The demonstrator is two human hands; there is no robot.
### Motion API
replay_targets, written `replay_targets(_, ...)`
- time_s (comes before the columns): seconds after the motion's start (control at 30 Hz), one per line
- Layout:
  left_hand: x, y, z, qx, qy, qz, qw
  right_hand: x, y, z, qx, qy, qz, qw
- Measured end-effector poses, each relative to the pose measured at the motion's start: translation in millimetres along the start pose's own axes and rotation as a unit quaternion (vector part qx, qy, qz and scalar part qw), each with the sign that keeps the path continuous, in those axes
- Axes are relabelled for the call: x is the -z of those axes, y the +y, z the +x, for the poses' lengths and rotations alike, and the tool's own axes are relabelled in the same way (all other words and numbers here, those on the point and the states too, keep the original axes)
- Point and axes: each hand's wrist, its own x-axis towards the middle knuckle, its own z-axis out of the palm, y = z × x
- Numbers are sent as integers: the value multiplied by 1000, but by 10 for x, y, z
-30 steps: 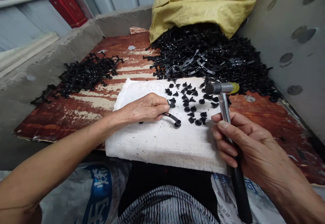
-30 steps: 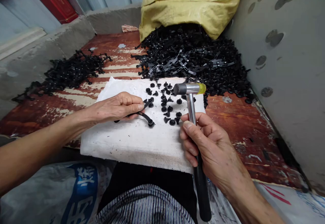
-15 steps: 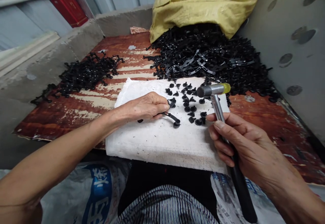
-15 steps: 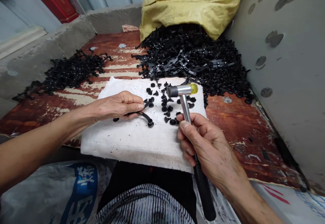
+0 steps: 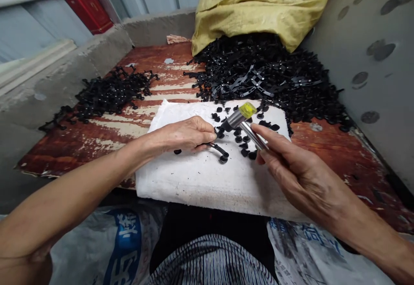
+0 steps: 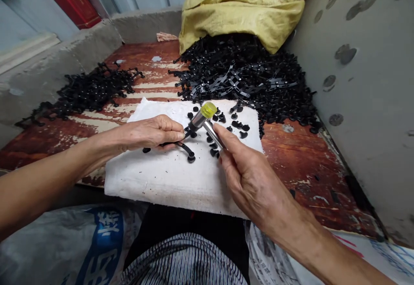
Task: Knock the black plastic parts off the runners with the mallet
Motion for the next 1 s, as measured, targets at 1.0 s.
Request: replay_targets(1.0,-83,-72,23,-5,1,-18,1000,-6,-22,68,133,14,-198,971)
